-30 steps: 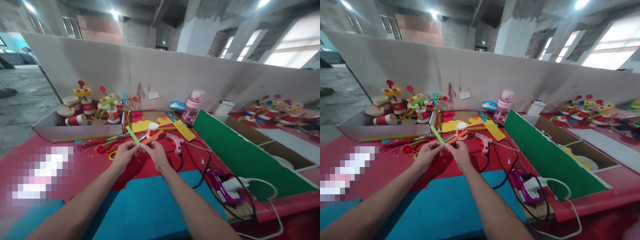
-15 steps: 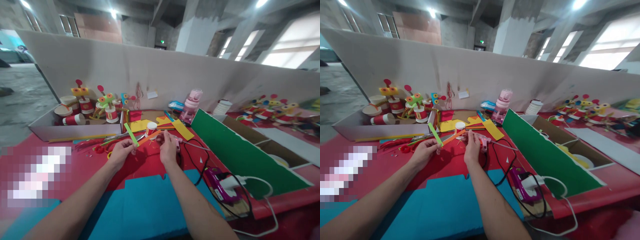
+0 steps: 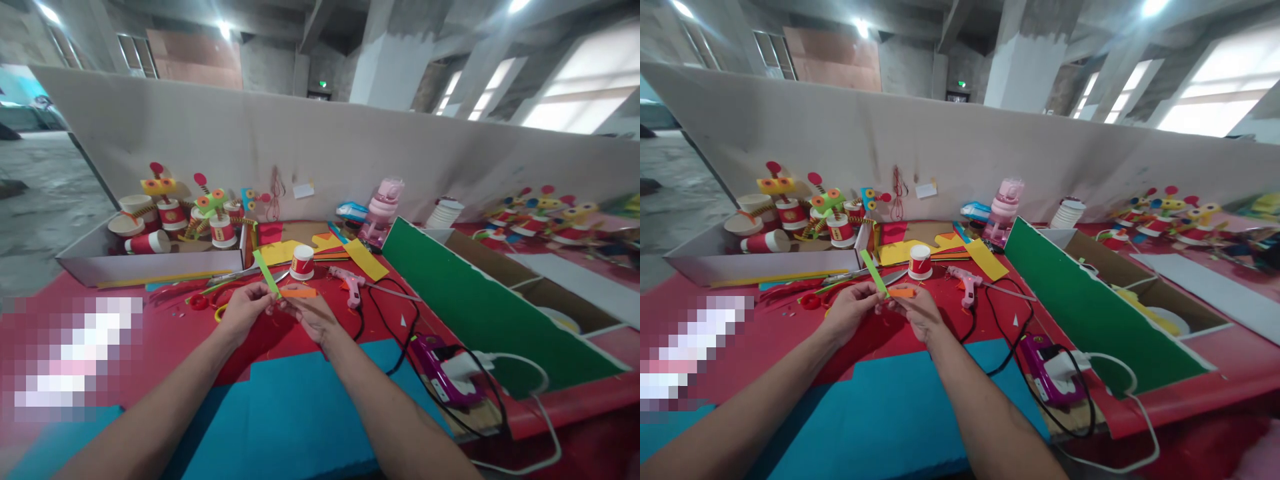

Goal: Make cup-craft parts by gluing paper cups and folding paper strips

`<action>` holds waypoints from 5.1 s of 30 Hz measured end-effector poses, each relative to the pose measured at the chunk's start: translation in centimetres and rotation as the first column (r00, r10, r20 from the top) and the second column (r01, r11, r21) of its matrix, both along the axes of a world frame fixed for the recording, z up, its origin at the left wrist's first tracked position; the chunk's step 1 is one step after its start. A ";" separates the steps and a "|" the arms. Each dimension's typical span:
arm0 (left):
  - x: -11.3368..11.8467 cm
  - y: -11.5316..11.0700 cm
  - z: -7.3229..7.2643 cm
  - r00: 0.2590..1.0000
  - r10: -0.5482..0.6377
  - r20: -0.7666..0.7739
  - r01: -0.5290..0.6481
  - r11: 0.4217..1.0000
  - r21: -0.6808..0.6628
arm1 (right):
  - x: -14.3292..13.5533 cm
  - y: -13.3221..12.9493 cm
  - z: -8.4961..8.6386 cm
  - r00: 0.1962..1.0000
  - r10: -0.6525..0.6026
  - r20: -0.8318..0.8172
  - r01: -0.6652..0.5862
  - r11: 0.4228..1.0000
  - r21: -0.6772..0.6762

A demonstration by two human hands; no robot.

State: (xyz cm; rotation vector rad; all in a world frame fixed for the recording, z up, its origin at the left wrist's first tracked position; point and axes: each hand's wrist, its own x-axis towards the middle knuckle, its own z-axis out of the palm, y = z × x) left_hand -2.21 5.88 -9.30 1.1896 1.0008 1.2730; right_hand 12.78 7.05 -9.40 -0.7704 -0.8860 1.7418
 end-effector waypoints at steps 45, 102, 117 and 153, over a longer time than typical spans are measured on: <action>0.5 -0.1 -0.3 0.997 0.047 0.061 -0.045 0.998 -0.033 | -0.5 0.3 -0.4 0.903 -0.223 0.368 0.038 0.893 0.448; 0.9 -0.6 -0.1 0.990 0.037 0.135 -0.031 0.998 -0.048 | -0.5 0.1 -0.3 0.978 -0.144 0.151 0.129 0.986 0.105; 0.6 -0.6 -0.1 0.995 0.076 0.069 -0.077 0.997 0.010 | -0.2 0.4 -0.7 0.967 -0.163 0.198 0.138 0.982 0.133; 0.7 -0.2 -0.3 0.999 0.030 0.029 -0.030 1.000 -0.005 | -0.3 0.2 -0.3 0.940 -0.183 0.286 0.116 0.965 0.236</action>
